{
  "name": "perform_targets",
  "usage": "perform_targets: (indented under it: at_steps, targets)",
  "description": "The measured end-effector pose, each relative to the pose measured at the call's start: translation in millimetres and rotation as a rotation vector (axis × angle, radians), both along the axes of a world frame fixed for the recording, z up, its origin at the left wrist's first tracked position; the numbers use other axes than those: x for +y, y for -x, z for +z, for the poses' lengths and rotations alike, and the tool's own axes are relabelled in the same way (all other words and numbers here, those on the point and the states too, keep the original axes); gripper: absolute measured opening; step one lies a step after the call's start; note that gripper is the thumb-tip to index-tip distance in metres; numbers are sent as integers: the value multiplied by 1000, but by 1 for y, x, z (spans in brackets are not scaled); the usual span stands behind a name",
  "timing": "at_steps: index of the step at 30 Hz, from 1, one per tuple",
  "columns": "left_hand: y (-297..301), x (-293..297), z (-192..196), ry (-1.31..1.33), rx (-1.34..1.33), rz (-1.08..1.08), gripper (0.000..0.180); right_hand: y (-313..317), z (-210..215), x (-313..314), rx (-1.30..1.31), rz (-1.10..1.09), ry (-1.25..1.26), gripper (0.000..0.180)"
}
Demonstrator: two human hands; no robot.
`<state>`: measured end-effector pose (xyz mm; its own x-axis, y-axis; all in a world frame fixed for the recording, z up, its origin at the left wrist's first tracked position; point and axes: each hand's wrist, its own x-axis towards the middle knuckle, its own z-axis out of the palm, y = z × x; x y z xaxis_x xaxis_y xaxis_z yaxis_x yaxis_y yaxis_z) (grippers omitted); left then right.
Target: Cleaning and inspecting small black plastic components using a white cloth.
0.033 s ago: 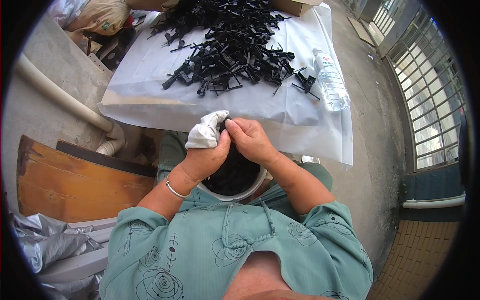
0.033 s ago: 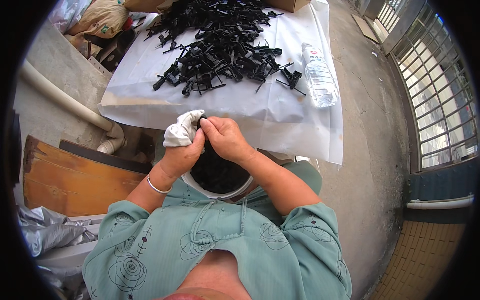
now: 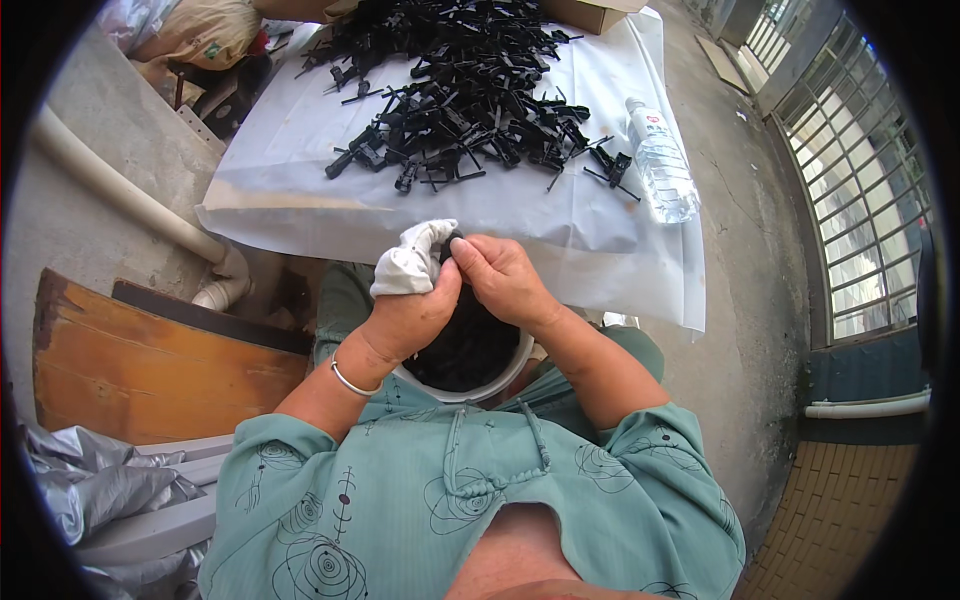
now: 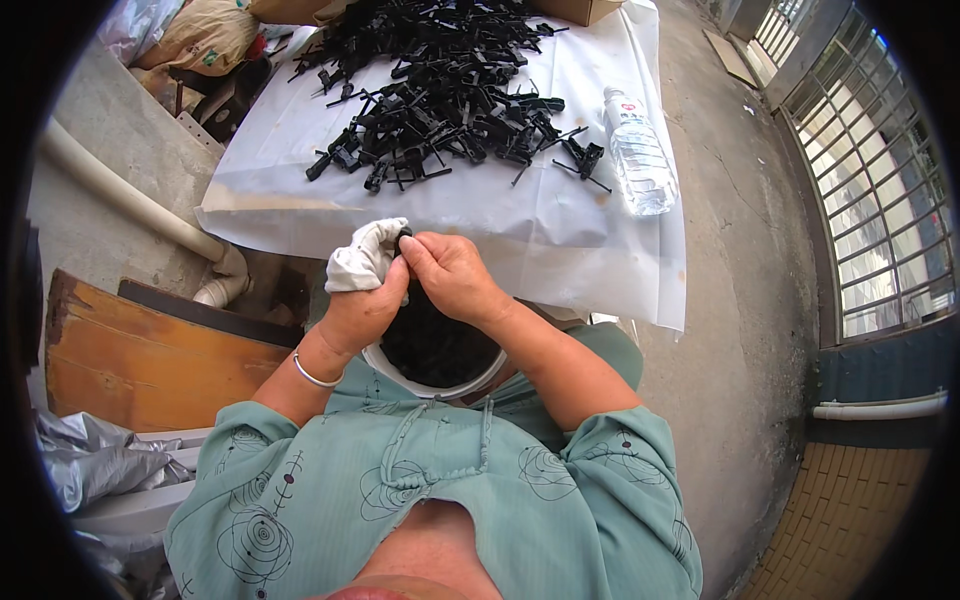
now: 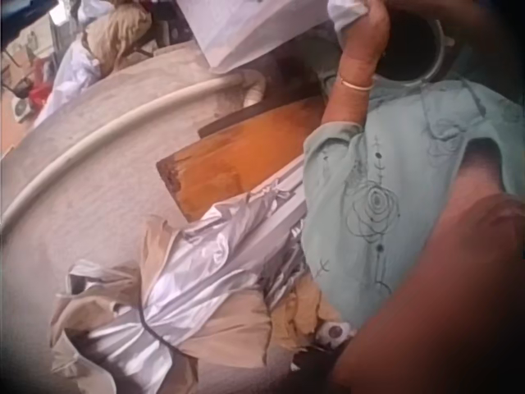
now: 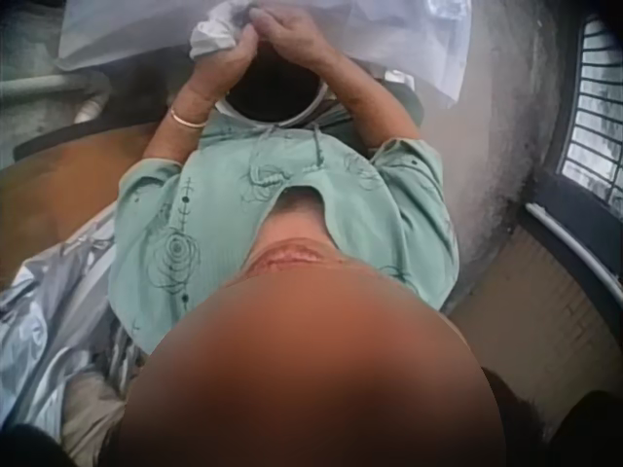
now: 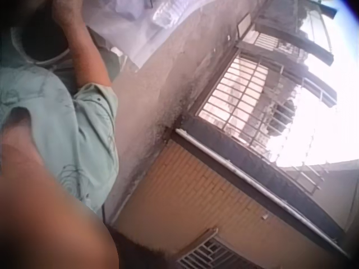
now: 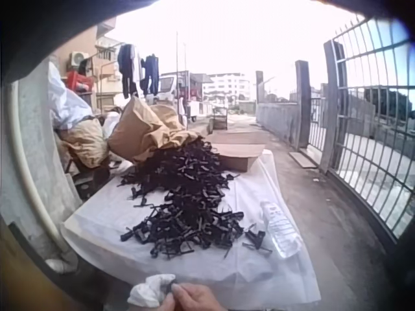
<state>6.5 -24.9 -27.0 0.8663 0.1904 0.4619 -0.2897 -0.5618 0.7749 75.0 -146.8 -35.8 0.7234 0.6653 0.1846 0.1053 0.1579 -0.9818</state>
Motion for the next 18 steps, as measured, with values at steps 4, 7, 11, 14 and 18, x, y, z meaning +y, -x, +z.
perform_targets:
  at_steps: [4, 7, 11, 14, 18]
  targets:
    - [-4, 3, 16, 392, 142, -112, 29, -16, 9, -14, -322, -149, 114, 21]
    - [-5, 11, 22, 616, 200, -196, 27, -20, 13, -20, -329, 62, 342, 16]
    - [-5, 12, 28, 665, 250, -174, 31, -23, 10, -20, -475, -112, 94, 9]
    - [-2, 14, 30, 436, 288, -212, 32, -21, 11, -19, -415, -77, 118, 11]
    - [-2, 11, 23, 289, 254, -256, 30, -17, 11, -12, -193, -8, 110, 16]
